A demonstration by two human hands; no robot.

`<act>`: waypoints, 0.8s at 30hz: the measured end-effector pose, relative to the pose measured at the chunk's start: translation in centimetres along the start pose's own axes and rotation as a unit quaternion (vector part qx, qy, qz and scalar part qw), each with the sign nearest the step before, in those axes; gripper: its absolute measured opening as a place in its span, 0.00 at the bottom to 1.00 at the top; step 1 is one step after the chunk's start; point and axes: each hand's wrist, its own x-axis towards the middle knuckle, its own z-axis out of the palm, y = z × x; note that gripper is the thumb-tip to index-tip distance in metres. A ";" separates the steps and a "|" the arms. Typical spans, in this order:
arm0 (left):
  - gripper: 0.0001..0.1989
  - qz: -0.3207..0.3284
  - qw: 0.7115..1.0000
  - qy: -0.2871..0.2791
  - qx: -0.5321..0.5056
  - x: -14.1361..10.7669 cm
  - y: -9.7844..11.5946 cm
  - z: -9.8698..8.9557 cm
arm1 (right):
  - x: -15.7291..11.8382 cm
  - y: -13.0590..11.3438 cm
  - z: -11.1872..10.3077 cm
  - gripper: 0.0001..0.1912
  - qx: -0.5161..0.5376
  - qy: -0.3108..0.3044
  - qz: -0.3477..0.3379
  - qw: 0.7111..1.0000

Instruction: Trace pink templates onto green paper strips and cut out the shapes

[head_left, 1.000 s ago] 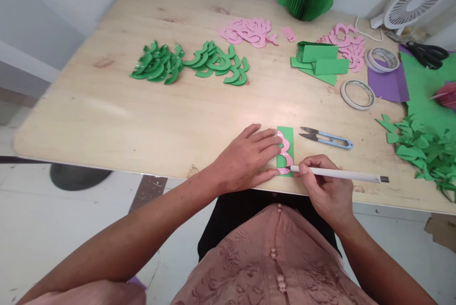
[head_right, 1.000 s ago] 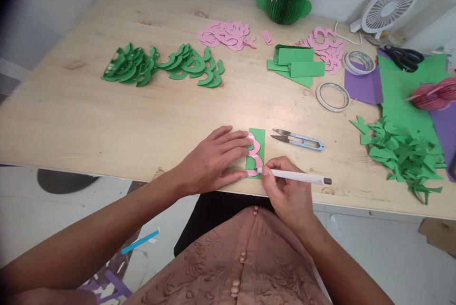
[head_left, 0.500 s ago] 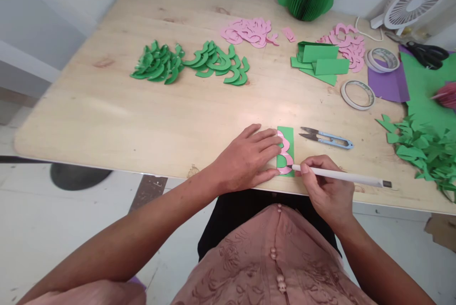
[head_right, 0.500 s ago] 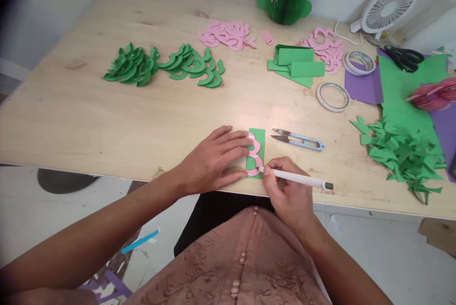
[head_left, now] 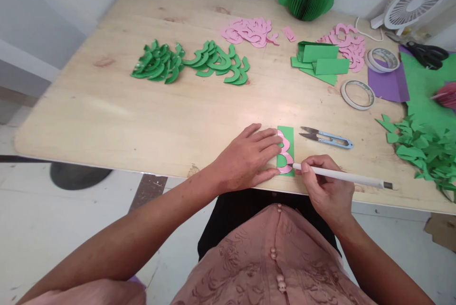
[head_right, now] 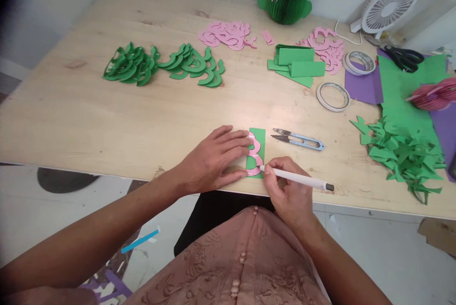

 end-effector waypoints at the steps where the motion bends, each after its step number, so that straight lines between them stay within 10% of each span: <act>1: 0.15 0.000 1.000 -0.001 0.000 0.0 0.0 0.0 | 0.0 0.0 0.0 0.06 -0.001 0.001 0.001 1.000; 24: 0.15 -0.001 1.000 -0.005 0.001 0.0 0.0 0.0 | -0.1 0.0 0.3 0.08 -0.014 0.017 0.021 1.000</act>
